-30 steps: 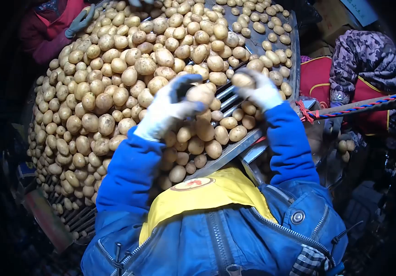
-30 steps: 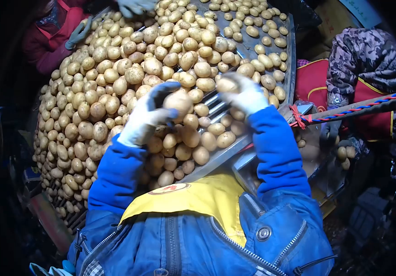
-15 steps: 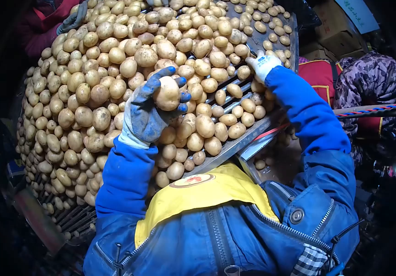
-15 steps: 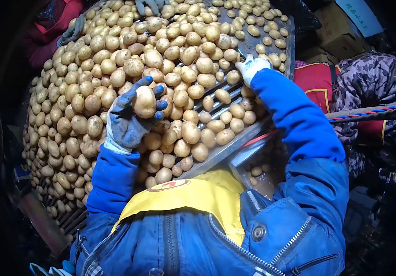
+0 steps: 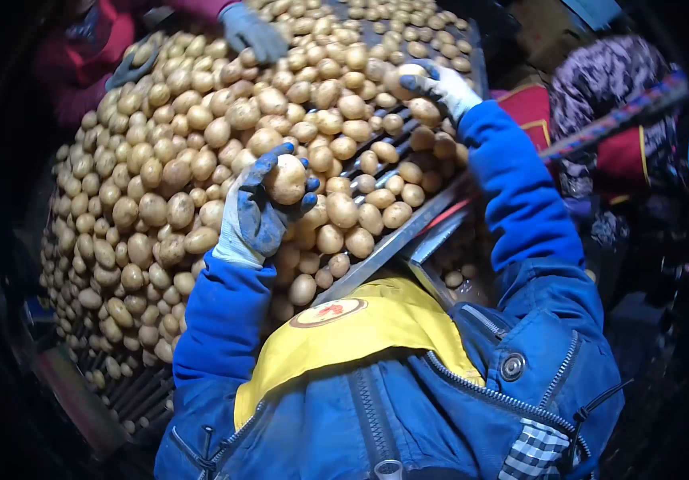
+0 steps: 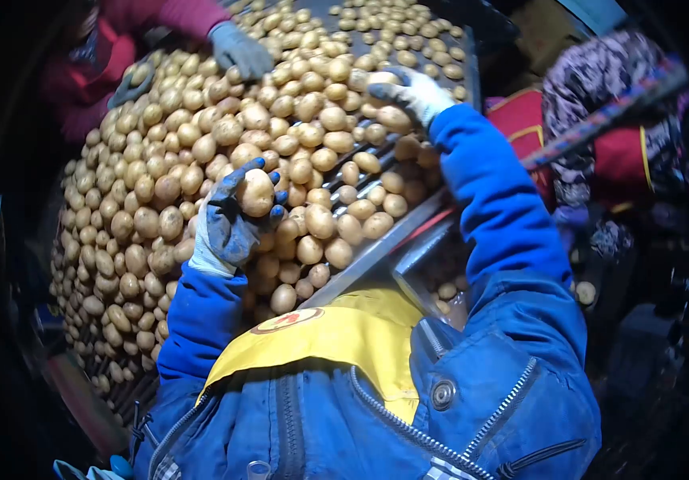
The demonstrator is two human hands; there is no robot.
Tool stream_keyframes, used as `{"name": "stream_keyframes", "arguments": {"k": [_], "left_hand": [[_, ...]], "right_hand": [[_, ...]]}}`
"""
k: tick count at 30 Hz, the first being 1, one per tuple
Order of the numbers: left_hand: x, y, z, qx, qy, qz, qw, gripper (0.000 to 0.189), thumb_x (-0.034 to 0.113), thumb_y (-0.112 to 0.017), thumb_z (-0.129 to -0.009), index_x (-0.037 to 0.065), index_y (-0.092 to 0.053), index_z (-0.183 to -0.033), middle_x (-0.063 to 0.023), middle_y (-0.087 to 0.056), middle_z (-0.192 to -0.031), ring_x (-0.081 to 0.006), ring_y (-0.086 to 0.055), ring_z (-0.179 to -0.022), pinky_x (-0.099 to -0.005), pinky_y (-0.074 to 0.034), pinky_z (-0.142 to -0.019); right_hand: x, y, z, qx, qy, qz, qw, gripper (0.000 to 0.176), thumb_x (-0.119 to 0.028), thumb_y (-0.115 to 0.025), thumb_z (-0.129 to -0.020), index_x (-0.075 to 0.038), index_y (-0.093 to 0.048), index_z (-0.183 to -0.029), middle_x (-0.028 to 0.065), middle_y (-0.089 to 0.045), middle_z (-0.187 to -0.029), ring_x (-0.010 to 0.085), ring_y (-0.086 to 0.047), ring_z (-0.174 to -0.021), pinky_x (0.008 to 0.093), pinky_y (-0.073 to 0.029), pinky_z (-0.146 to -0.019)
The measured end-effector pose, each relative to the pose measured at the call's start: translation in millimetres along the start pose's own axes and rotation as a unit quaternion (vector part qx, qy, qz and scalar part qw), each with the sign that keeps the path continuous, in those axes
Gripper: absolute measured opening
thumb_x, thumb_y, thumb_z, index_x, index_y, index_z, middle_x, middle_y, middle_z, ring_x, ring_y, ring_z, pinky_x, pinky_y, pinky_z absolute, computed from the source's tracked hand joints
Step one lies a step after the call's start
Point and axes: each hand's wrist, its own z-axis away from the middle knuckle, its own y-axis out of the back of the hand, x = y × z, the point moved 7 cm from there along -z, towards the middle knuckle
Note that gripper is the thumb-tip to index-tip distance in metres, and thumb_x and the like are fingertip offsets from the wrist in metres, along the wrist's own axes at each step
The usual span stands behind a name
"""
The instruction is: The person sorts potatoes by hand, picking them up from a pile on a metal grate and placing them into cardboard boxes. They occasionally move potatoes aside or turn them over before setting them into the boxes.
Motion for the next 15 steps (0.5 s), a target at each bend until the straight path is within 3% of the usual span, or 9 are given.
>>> {"name": "stream_keyframes", "arguments": {"k": [4,5,6,7,8,9,10,13,15], "left_hand": [[-43.2,-46.8,-7.6,-0.069,0.092,0.002,0.993,0.048,0.036,-0.052,-0.105,0.007,-0.052,-0.143,-0.0179,-0.065,-0.127,-0.0362,-0.067,-0.11,-0.0487,-0.062,-0.084],[-59.7,-61.3,-5.5,-0.075,0.109,0.028,0.991,0.05,0.039,-0.05,-0.106,0.008,-0.05,-0.145,-0.0169,-0.063,-0.131,-0.0358,-0.065,-0.116,-0.052,-0.059,-0.09],[-75.5,-70.3,-3.6,-0.094,0.129,-0.012,0.987,0.05,0.039,-0.049,-0.106,0.007,-0.051,-0.144,-0.0157,-0.061,-0.135,-0.0329,-0.063,-0.119,-0.0513,-0.058,-0.094],[-91.9,-76.2,-3.5,-0.08,0.1,-0.153,0.98,0.05,0.038,-0.05,-0.106,0.007,-0.05,-0.145,-0.0142,-0.06,-0.137,-0.0309,-0.061,-0.122,-0.0496,-0.057,-0.095],[-107.7,-80.2,-3.0,-0.07,0.063,-0.289,0.953,0.05,0.037,-0.051,-0.105,0.007,-0.049,-0.145,-0.0127,-0.059,-0.139,-0.029,-0.059,-0.125,-0.048,-0.057,-0.096],[-117.8,-83.4,-3.1,-0.173,-0.016,-0.49,0.854,0.052,0.035,-0.054,-0.103,0.005,-0.047,-0.145,-0.0098,-0.056,-0.143,-0.0239,-0.054,-0.131,-0.0448,-0.053,-0.102],[-143.7,-105.0,16.2,-0.138,0.143,-0.269,0.942,0.055,0.027,-0.063,-0.099,0.004,-0.046,-0.145,-0.0081,-0.056,-0.143,-0.0212,-0.051,-0.133,-0.0424,-0.048,-0.108],[-198.0,-174.2,37.1,-0.359,0.081,-0.624,0.69,0.067,0.022,-0.082,-0.085,0.007,-0.051,-0.142,-0.0063,-0.06,-0.139,-0.0193,-0.053,-0.131,-0.0381,-0.039,-0.112],[-234.8,-192.6,41.2,-0.378,0.067,-0.638,0.668,0.067,0.031,-0.084,-0.083,0.008,-0.055,-0.139,-0.0071,-0.061,-0.137,-0.0201,-0.053,-0.132,-0.0383,-0.037,-0.113]], "right_hand": [[7.9,-67.2,102.1,0.016,-0.073,-0.406,0.911,0.046,-0.038,-0.076,-0.088,-0.008,-0.066,-0.122,0.0121,-0.071,-0.104,0.0196,-0.069,-0.079,0.0335,-0.059,-0.057],[-1.0,-83.2,135.4,-0.07,-0.072,-0.439,0.893,0.047,-0.037,-0.069,-0.094,-0.002,-0.062,-0.126,0.0131,-0.072,-0.109,0.0233,-0.071,-0.095,0.0366,-0.062,-0.077],[19.3,-97.8,163.1,-0.033,-0.137,-0.514,0.846,0.048,-0.04,-0.068,-0.095,-0.003,-0.062,-0.125,0.0125,-0.072,-0.108,0.022,-0.07,-0.098,0.0375,-0.062,-0.074],[32.1,-97.5,175.9,0.049,-0.063,-0.518,0.852,0.048,-0.04,-0.07,-0.092,-0.006,-0.062,-0.125,0.0109,-0.07,-0.108,0.0211,-0.07,-0.087,0.0353,-0.061,-0.068],[34.1,-98.1,198.0,-0.004,-0.015,-0.564,0.825,0.051,-0.041,-0.071,-0.092,-0.006,-0.06,-0.127,0.0124,-0.07,-0.112,0.0222,-0.07,-0.091,0.0377,-0.062,-0.074],[48.7,-95.5,219.9,0.026,-0.029,-0.615,0.788,0.051,-0.042,-0.07,-0.093,-0.005,-0.06,-0.127,0.0132,-0.069,-0.112,0.023,-0.071,-0.091,0.0376,-0.063,-0.075],[61.0,-93.2,241.1,0.054,-0.041,-0.663,0.746,0.052,-0.043,-0.07,-0.093,-0.005,-0.06,-0.127,0.014,-0.069,-0.113,0.0237,-0.071,-0.092,0.0376,-0.063,-0.077],[104.5,-64.1,316.3,0.11,0.011,-0.667,0.736,0.053,-0.044,-0.069,-0.094,-0.005,-0.059,-0.128,0.0149,-0.068,-0.116,0.0272,-0.069,-0.102,0.0421,-0.059,-0.088],[133.1,-39.3,371.8,0.178,0.051,-0.626,0.757,0.053,-0.044,-0.068,-0.094,-0.005,-0.059,-0.128,0.0142,-0.068,-0.116,0.0275,-0.067,-0.106,0.0439,-0.055,-0.097]]}}
